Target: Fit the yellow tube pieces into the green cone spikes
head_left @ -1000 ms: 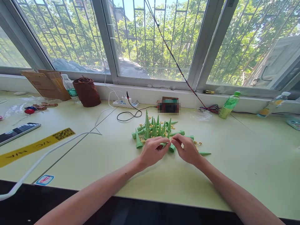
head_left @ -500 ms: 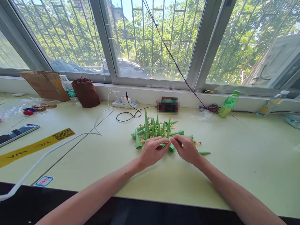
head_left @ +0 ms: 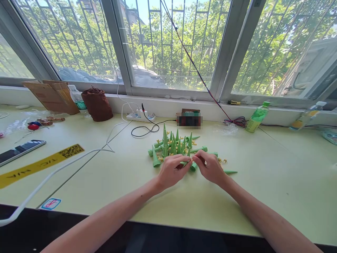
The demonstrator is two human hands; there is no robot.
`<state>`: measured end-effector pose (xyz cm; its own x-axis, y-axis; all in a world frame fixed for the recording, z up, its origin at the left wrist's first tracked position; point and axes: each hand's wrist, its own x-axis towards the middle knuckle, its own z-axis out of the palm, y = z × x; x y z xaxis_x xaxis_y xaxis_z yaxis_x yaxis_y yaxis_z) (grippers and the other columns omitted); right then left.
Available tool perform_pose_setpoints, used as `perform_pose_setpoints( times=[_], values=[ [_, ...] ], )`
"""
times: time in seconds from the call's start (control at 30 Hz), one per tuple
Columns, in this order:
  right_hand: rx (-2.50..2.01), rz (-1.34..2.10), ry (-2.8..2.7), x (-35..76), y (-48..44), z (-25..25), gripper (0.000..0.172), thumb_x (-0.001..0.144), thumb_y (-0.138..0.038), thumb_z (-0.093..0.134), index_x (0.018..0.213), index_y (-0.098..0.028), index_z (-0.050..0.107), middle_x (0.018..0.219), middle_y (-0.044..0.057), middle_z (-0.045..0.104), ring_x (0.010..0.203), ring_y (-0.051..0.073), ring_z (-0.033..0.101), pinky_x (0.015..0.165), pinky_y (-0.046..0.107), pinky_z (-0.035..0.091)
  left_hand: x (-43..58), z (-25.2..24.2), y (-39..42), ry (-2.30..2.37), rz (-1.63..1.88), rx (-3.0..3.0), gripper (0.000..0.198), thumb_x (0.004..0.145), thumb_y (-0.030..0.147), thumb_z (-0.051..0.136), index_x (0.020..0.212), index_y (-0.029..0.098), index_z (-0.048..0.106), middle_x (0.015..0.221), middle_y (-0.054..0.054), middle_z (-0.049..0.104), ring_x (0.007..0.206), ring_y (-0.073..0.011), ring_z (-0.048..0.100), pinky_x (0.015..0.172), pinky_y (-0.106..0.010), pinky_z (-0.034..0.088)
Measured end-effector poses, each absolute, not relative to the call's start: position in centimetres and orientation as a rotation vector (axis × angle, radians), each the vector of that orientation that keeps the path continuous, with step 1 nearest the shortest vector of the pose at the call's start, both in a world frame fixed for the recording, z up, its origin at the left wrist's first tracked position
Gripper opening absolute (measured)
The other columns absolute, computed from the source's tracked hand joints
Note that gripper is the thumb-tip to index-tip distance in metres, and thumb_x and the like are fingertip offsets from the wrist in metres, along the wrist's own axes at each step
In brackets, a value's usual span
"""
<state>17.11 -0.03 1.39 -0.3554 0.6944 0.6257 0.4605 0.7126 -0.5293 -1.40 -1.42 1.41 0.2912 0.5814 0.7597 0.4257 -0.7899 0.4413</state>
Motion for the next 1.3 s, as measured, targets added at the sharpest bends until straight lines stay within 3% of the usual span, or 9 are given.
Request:
perform_pose_setpoints(
  times=[0.77, 1.3],
  values=[
    [-0.913, 0.217, -2.023, 16.8, 0.0, 1.5, 0.042, 0.098, -0.037, 0.042, 0.06, -0.022, 0.033, 0.051, -0.006, 0.032, 0.047, 0.01, 0.027, 0.048, 0.025, 0.026, -1.6, 1.3, -1.4, 0.939, 1.475, 2.503, 0.016, 0.09, 0.023, 0.058, 0.083, 0.017, 0.071, 0.057, 0.002, 0.055, 0.046, -0.0065, 0.041, 0.044, -0.019, 0.033],
    [-0.985, 0.184, -1.865, 18.1, 1.4, 1.7, 0.046, 0.1, -0.041, 0.037, 0.059, -0.021, 0.027, 0.052, -0.006, 0.026, 0.049, 0.01, 0.023, 0.049, 0.025, 0.024, -0.8, 0.9, -2.0, 0.938, 1.535, 2.462, 0.009, 0.086, 0.02, 0.061, 0.083, 0.015, 0.068, 0.071, -0.002, 0.069, 0.041, -0.005, 0.046, 0.042, -0.019, 0.039]
  ],
)
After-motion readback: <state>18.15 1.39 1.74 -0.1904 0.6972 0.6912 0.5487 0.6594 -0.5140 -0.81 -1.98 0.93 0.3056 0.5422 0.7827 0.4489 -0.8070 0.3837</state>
